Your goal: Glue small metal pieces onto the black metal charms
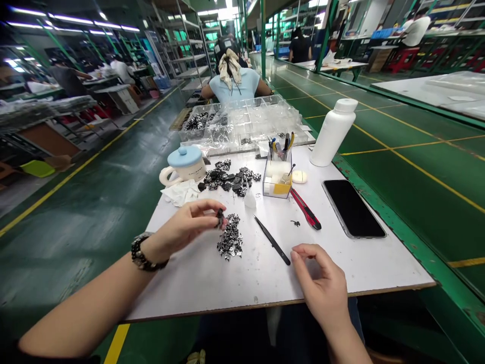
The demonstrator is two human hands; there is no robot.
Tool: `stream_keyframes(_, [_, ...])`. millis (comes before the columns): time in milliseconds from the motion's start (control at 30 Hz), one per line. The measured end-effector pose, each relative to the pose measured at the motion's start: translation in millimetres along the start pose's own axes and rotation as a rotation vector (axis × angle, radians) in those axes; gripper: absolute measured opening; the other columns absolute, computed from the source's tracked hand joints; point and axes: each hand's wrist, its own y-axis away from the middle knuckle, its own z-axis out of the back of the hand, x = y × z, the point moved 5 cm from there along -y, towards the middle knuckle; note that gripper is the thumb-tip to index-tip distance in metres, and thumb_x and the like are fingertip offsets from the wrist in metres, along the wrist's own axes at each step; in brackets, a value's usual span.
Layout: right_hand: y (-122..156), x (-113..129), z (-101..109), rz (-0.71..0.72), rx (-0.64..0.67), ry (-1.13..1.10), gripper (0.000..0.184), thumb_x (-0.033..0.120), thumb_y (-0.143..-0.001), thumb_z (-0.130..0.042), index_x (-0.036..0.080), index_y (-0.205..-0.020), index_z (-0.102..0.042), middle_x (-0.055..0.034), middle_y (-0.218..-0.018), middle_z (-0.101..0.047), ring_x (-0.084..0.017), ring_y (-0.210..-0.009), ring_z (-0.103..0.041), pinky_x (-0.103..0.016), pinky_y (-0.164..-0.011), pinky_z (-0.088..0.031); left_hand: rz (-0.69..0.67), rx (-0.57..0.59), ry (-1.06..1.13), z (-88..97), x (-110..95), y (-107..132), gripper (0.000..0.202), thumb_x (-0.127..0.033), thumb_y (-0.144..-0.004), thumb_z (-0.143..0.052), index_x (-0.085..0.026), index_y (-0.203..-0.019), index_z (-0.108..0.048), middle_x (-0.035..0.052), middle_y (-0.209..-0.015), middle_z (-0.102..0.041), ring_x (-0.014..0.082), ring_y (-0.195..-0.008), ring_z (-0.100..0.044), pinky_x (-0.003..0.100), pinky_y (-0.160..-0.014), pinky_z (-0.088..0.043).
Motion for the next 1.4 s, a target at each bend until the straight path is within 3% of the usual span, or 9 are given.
stream_keyframes(133, [1,43,-18,0.130,0.165,-0.082,0.019,0.019,-0.087,-0.059,0.024,-0.105,-0.058,-0.0025,-0.089,-0.058,-0.017,-0.084,-0.055,-0.030,-0.074,-0.047,0.200,0.332,1.244,-56.7,-25,29,0.030,-0.028,-0.085,-0.056,-0.016,-0.111,-0.058,0.0073,-0.098,-0.066,0.0191,-0.096,-0.066,0.030,-0.086,-0.053])
stream_keyframes(233, [0,71,-30,0.258,0.297,-0.052,0.038,0.021,-0.085,-0.063,0.022,-0.122,-0.051,-0.0058,-0.101,-0.052,-0.018,-0.094,-0.052,-0.032,-0.081,-0.046,0.327,0.443,1.579,-82.5,-32,39,0.029,-0.021,-0.080,-0.068,-0.014,-0.107,-0.060,0.0082,-0.098,-0.067,0.0208,-0.096,-0.066,0.031,-0.085,-0.054])
stream_keyframes(400, [-3,84,-40,0.369,0.336,0.078,0.034,0.023,-0.085,-0.064,0.020,-0.117,-0.054,-0.0061,-0.103,-0.050,-0.017,-0.095,-0.049,-0.032,-0.077,-0.045,0.395,0.389,1.547,-89.6,-20,43,0.020,-0.023,-0.085,-0.066,-0.014,-0.101,-0.059,0.0103,-0.095,-0.069,0.0204,-0.090,-0.068,0.029,-0.081,-0.054])
stream_keyframes(700, [-8,82,-51,0.504,0.414,0.281,0.046,0.030,-0.080,-0.071,0.017,-0.120,-0.051,-0.0074,-0.105,-0.055,-0.020,-0.094,-0.051,-0.037,-0.080,-0.039,0.176,0.215,1.215,-67.3,-15,43,0.030,-0.010,-0.082,-0.068,-0.018,-0.109,-0.055,0.0085,-0.098,-0.071,0.0161,-0.089,-0.069,0.024,-0.080,-0.054])
stream_keyframes(800, [-26,69,-47,0.380,0.550,0.196,0.063,0.043,-0.078,-0.072,0.021,-0.130,-0.044,-0.0076,-0.111,-0.055,-0.023,-0.101,-0.051,-0.037,-0.085,-0.041,0.151,0.172,1.247,-64.1,-15,43,0.024,-0.013,-0.085,-0.066,-0.018,-0.106,-0.057,0.0072,-0.098,-0.070,0.0153,-0.082,-0.070,0.024,-0.075,-0.057])
stream_keyframes(1000, [-95,35,-56,0.014,0.246,0.179,0.050,0.050,-0.079,-0.066,0.020,-0.116,-0.051,-0.0061,-0.097,-0.058,-0.018,-0.073,-0.056,-0.033,-0.066,-0.045,0.233,0.140,1.122,-65.2,-10,47,0.029,-0.018,-0.080,-0.072,-0.016,-0.107,-0.060,0.0072,-0.094,-0.071,0.0135,-0.079,-0.070,0.020,-0.074,-0.055])
stream_keyframes(1100, [-113,25,-86,0.013,0.290,0.306,0.053,0.049,-0.070,-0.072,0.017,-0.110,-0.055,-0.0087,-0.099,-0.057,-0.019,-0.070,-0.054,-0.036,-0.067,-0.044,0.247,0.116,1.009,-65.0,-8,47,0.037,-0.017,-0.075,-0.075,-0.016,-0.108,-0.058,0.0092,-0.096,-0.070,0.0162,-0.081,-0.069,0.023,-0.075,-0.054])
stream_keyframes(1233, [-119,19,-112,0.032,0.295,0.264,0.026,0.041,-0.073,-0.068,0.018,-0.082,-0.059,-0.0074,-0.090,-0.054,-0.021,-0.071,-0.053,-0.041,-0.074,-0.044,0.171,0.084,0.855,-61.3,-9,46,0.037,-0.019,-0.077,-0.070,-0.015,-0.110,-0.057,0.0099,-0.096,-0.069,0.0164,-0.079,-0.067,0.025,-0.073,-0.053])
stream_keyframes(1400, [-118,29,-103,-0.012,0.268,0.018,0.029,0.041,-0.076,-0.062,0.022,-0.070,-0.041,-0.0056,-0.091,-0.060,-0.019,-0.076,-0.058,-0.037,-0.073,-0.048,0.082,-0.010,0.723,-55.5,-11,47,0.036,-0.020,-0.073,-0.073,-0.015,-0.105,-0.056,0.0056,-0.087,-0.065,0.0135,-0.074,-0.063,0.022,-0.072,-0.054])
